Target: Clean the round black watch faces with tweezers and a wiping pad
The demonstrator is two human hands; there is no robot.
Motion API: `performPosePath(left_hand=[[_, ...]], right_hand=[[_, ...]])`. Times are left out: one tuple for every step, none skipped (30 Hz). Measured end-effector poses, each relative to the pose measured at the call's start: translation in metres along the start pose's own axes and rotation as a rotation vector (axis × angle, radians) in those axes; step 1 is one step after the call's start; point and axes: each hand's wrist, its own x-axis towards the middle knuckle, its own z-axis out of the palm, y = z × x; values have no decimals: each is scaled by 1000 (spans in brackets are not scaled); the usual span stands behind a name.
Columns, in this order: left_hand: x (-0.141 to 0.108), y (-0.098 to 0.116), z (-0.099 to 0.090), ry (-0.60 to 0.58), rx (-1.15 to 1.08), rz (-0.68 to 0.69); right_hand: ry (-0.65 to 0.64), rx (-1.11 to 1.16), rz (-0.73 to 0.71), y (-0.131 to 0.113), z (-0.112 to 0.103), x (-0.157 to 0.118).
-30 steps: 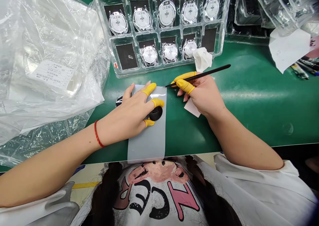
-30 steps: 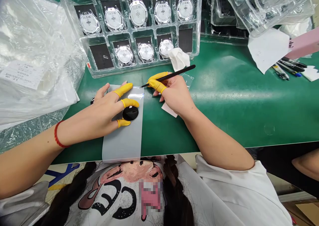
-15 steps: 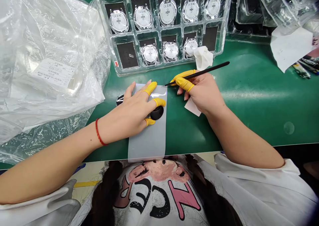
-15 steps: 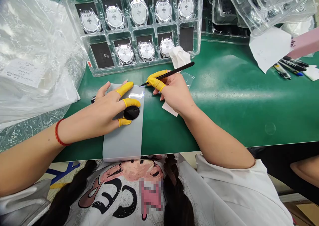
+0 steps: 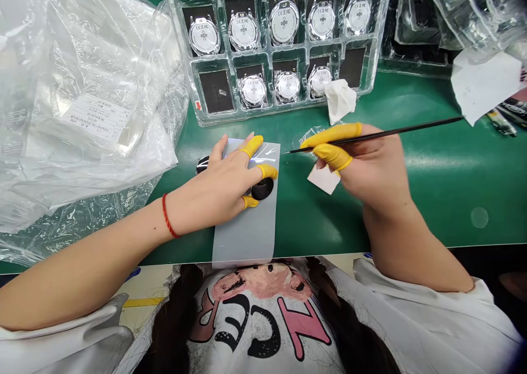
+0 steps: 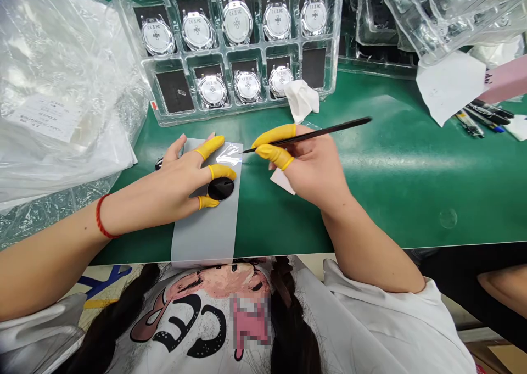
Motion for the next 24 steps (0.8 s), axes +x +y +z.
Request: performPosePath(left_hand=[[0,0,0,0,-3,4],[0,0,0,3,-6,7],[-1,0,0,4,-9,9],[-1,0,-1,6,-11,10],[0,0,-1,8,-13,12],[0,0,-1,9,-15,14],[0,0,-1,9,-17,14],[0,-1,-1,11,-17,15],[0,-1,-1,13,-16,15],[0,-1,-1,16,-14,15],[0,-1,-1,17,-11,15],[0,-1,-1,15,-10,13],[0,-1,-1,12,-10,12],[0,-1,0,8,-12,10],[0,-1,0,5,-14,9],[-1,-2,0,4,-17,9],[-1,-2,0,8,-20,11],[-1,-2,0,13,-23,16],[-1,-2,0,19,-25,22],[-1,-3,1,26,-26,27],[-1,-3,1,32,-28,31],[-1,-3,1,37,-30,34],[-2,-3,1,42,-33,36],[-2,-3,1,47,-37,35]], right_hand=[[20,15,-15,-3,-4,0],[40,34,-31,-4,-8,0],[58,55,-45,-5,-11,0],[76,73,-50,-5,-13,1],[86,84,-40,-4,-13,2],[87,86,-13,-2,-12,4],[74,76,27,1,-10,6],[50,61,76,5,-7,8],[18,48,123,9,-4,11],[-13,41,159,13,0,13],[-41,39,184,16,3,16],[-61,40,199,19,5,18],[-78,41,206,22,7,19],[-92,42,210,24,8,21],[-106,40,215,25,9,22],[-117,38,221,25,9,23],[-124,37,227,25,9,23],[-125,37,232,25,9,24],[-127,37,238,25,9,24],[-127,39,243,25,9,25],[-127,43,246,25,10,26],[-130,49,246,25,11,27],[-134,55,245,26,12,28],[-138,59,244,27,13,29]])
